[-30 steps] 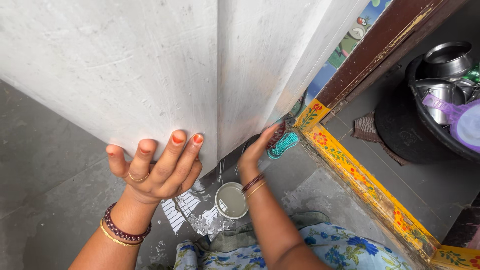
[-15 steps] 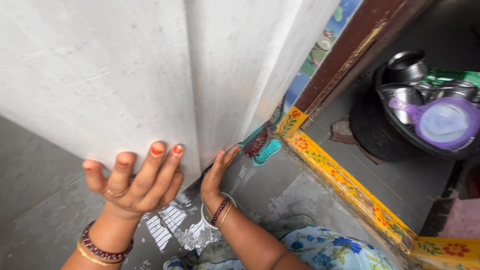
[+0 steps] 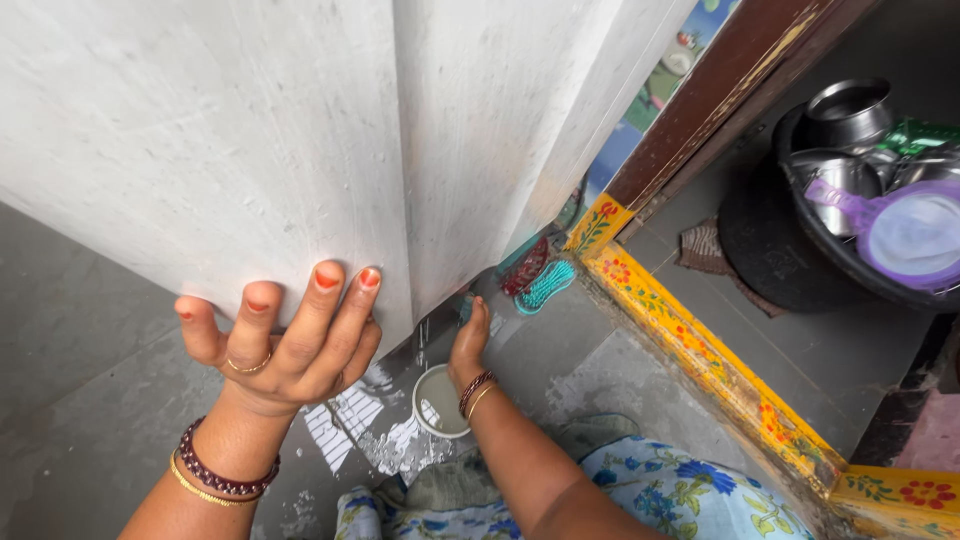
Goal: The person scrubs a white wall with a green sponge, repeatedly dipping it into a small metal bowl of water on the floor. The person holds the wall with one hand and scrubs with the other, working on the lower section near a colorful painted border.
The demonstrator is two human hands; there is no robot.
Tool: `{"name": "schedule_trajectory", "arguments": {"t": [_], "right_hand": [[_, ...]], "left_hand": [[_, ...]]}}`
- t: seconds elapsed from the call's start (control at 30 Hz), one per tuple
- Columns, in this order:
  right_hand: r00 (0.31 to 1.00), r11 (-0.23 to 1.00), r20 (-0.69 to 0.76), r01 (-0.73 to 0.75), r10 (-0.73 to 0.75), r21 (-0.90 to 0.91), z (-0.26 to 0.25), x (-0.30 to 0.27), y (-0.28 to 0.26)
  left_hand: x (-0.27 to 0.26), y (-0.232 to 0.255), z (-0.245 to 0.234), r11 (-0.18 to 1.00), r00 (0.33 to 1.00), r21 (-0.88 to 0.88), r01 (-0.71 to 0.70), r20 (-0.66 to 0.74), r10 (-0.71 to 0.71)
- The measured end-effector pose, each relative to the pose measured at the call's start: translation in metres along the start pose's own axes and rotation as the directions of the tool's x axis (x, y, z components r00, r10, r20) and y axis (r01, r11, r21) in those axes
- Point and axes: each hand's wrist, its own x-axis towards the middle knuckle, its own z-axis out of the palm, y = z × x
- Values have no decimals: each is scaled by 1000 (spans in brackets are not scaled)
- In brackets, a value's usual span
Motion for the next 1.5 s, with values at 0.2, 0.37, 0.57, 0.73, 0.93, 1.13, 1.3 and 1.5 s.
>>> {"name": "schedule_trajectory", "arguments": {"t": [0.2,0.37,0.57,0.73,0.93,1.13,1.3,1.5], "right_hand": [[914,920,111,-393,389,11,-3,35,26],[919,897,214,-235,330,-375,-7,35,-15],[427,108,596,746,680,-657,-26,25,-103],[175,26,678,961,714,-276,-34,-30,-34],[408,-303,653,913,638,-274,-75,-41,56],[577,-375,580,816,575,-441,-78,-2,72],[689,-407,530,722,493,-560,-93,46,49],[712,-329,556,696,428,-638,-99,74,29]], "left_hand": [[1,-4,4,1000,1000,-20,-7,-30,7],[0,-7,-4,1000,999,0,-29,-14,29],[-2,-12,-9,998,998,27,-54,-24,55],[4,-9,-11,997,998,48,-57,-10,57],[4,-2,-3,998,999,45,-40,-3,40],[3,0,6,997,999,60,-47,8,47],[3,-2,12,996,998,63,-62,-18,63],[4,-2,11,996,998,68,-64,-14,65]]}}
